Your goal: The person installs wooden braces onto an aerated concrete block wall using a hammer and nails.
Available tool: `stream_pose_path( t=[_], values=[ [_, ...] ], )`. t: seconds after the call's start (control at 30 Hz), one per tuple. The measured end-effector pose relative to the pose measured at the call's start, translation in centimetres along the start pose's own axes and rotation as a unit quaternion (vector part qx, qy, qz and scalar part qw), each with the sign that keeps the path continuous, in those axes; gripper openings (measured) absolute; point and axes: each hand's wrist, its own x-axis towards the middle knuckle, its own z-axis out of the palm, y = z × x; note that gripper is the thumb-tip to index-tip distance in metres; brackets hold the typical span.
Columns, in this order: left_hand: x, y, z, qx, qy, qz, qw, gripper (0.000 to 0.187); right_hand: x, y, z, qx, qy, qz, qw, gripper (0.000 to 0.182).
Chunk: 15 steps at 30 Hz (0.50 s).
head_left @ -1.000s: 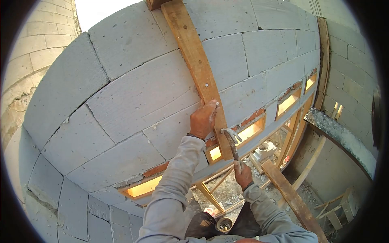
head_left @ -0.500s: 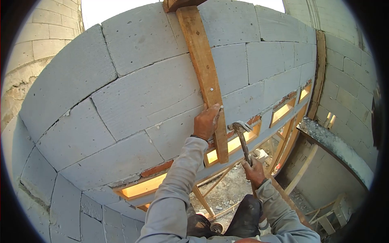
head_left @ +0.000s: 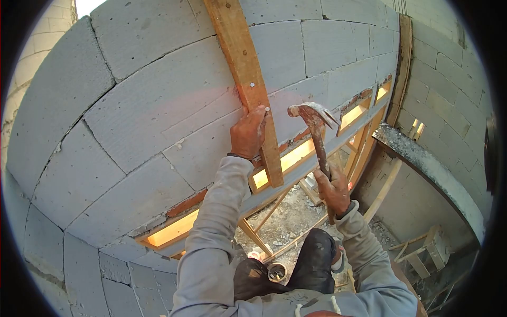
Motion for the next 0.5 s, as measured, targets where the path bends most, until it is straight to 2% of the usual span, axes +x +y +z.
stream_pose_path(
  t=[0.07, 0.23, 0.37, 0.43, 0.5],
  values=[
    [-0.1, -0.4, 0.3, 0.002, 0.018, 0.024, 1.000, 0.017, -0.1, -0.1, 0.2, 0.028, -0.007, 0.019, 0.999, 0.036],
    [-0.2, 0.3, -0.2, 0.007, -0.005, 0.001, 1.000, 0.017, 0.0, 0.9, 0.7, 0.037, -0.017, 0.019, 0.999, 0.034],
    [-0.1, -0.2, 0.1, 0.016, 0.021, 0.023, 0.999, 0.019, 1.1, -0.5, 0.7, 0.033, -0.002, -0.012, 0.999, 0.034],
    [-0.1, -0.3, -0.2, 0.017, 0.018, 0.026, 0.999, 0.019, 1.6, -1.3, 0.1, 0.042, -0.026, 0.032, 0.998, 0.035],
    [0.1, -0.4, -0.2, 0.013, 0.008, 0.022, 1.000, 0.020, 2.4, -2.5, -0.5, 0.054, -0.033, 0.035, 0.997, 0.033]
  ],
)
